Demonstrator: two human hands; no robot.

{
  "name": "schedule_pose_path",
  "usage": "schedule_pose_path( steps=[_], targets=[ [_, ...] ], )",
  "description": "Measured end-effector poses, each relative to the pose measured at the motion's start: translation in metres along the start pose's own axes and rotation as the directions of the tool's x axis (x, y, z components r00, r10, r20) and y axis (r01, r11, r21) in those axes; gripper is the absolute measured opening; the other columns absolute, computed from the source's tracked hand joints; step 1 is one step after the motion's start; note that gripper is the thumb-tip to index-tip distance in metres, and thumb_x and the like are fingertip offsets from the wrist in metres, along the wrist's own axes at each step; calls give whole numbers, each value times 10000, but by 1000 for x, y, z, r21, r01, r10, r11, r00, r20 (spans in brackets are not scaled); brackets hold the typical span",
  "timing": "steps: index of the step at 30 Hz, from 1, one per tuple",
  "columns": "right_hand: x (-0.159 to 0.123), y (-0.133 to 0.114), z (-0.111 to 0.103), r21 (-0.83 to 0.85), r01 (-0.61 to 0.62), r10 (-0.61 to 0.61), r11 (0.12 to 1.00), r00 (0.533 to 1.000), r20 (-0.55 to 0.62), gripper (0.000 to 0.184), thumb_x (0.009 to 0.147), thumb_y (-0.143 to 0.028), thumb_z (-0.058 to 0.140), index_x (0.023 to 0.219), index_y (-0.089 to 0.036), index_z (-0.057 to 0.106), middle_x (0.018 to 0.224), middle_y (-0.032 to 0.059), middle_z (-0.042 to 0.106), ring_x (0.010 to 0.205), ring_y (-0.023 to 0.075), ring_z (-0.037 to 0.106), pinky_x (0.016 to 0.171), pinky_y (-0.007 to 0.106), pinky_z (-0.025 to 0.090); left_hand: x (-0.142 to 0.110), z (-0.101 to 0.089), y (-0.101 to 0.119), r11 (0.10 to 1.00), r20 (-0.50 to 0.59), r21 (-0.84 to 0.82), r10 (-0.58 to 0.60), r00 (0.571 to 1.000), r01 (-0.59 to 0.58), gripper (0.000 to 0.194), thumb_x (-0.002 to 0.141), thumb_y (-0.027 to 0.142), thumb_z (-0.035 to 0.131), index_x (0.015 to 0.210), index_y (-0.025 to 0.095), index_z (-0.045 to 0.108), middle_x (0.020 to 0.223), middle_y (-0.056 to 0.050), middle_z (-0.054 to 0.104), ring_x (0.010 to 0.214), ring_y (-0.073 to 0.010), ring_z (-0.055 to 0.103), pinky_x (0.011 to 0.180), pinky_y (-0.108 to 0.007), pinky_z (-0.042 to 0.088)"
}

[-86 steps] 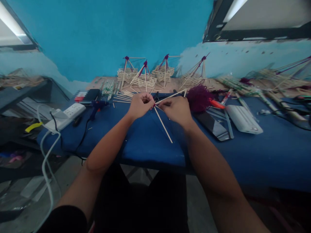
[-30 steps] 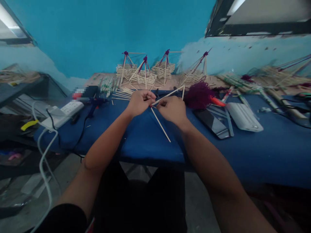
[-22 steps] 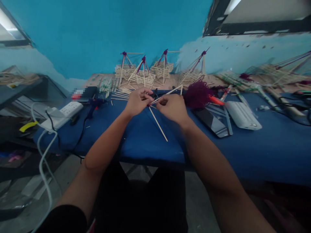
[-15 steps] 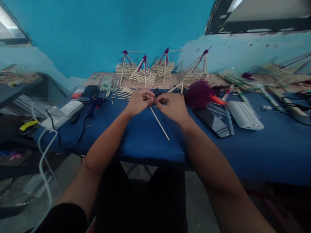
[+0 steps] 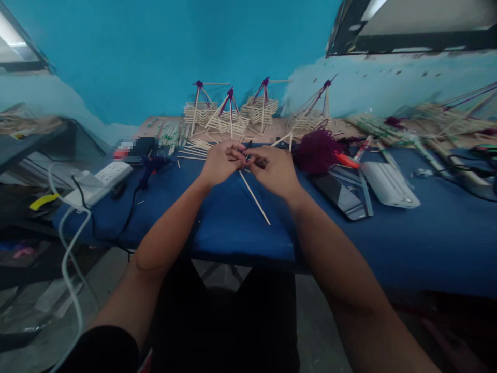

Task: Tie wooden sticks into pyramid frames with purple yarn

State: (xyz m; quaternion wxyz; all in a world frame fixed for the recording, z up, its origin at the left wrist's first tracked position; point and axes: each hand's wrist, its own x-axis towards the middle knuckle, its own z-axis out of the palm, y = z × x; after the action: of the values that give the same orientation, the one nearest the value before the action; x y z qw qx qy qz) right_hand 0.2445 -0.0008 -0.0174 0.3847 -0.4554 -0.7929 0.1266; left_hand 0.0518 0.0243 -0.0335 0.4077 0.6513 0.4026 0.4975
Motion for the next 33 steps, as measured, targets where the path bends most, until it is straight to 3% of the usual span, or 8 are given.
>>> schedule_pose_path(
  steps=[8, 13, 18, 26, 30, 33],
  targets=[
    [0, 4, -1, -123, -16, 17, 992, 1000, 9, 242, 949, -173, 682, 971, -225, 917, 953, 59, 831, 902, 229, 757, 892, 358, 538, 0, 0, -3, 999, 22, -50, -14, 1000, 16, 389, 777, -42, 817, 1103, 140, 707, 830, -26, 833, 805, -176, 837, 838, -325, 692],
    [1, 5, -1, -142, -32, 35, 989, 999, 17, 194, 926, -164, 674, 937, -191, 865, 925, 77, 808, 855, 229, 726, 840, 357, 512, 0, -1, -3, 999, 36, -42, 0, 999, 2, 386, 775, -30, 825, 1111, 138, 736, 884, -37, 847, 831, -154, 842, 840, -283, 693],
    [2, 4, 0, -147, -33, 39, 989, 999, 37, 170, 930, -174, 631, 930, -187, 801, 974, 111, 813, 909, 257, 737, 900, 382, 536, 0, -2, -4, 997, 68, 0, 71, 995, -72, 302, 806, 14, 839, 1077, 137, 787, 950, -67, 860, 888, -151, 837, 896, -287, 695],
    [2, 8, 2, -105, -33, 32, 994, 999, -12, 123, 895, -174, 633, 885, -193, 754, 926, 98, 798, 873, 246, 724, 879, 370, 528, -2, -1, -5, 940, 17, 286, 190, 982, -187, 326, 779, 64, 858, 1082, 186, 843, 886, -19, 875, 853, -174, 834, 844, -285, 648],
    [1, 11, 4, -26, -31, 30, 999, 999, -30, 103, 893, -177, 671, 863, -190, 769, 835, 68, 778, 761, 215, 690, 801, 351, 498, -3, 0, -5, 938, 4, 303, 176, 984, -169, 289, 793, 88, 857, 1065, 185, 840, 861, -21, 872, 820, -187, 831, 848, -317, 656],
    [1, 11, 5, 17, -57, 58, 998, 998, -34, 106, 921, -213, 720, 878, -188, 814, 778, 50, 770, 695, 198, 674, 771, 348, 491, -3, 0, -3, 957, -64, 266, 135, 989, -114, 287, 793, 74, 852, 1061, 175, 837, 831, -25, 859, 799, -188, 831, 819, -313, 654]
  ],
)
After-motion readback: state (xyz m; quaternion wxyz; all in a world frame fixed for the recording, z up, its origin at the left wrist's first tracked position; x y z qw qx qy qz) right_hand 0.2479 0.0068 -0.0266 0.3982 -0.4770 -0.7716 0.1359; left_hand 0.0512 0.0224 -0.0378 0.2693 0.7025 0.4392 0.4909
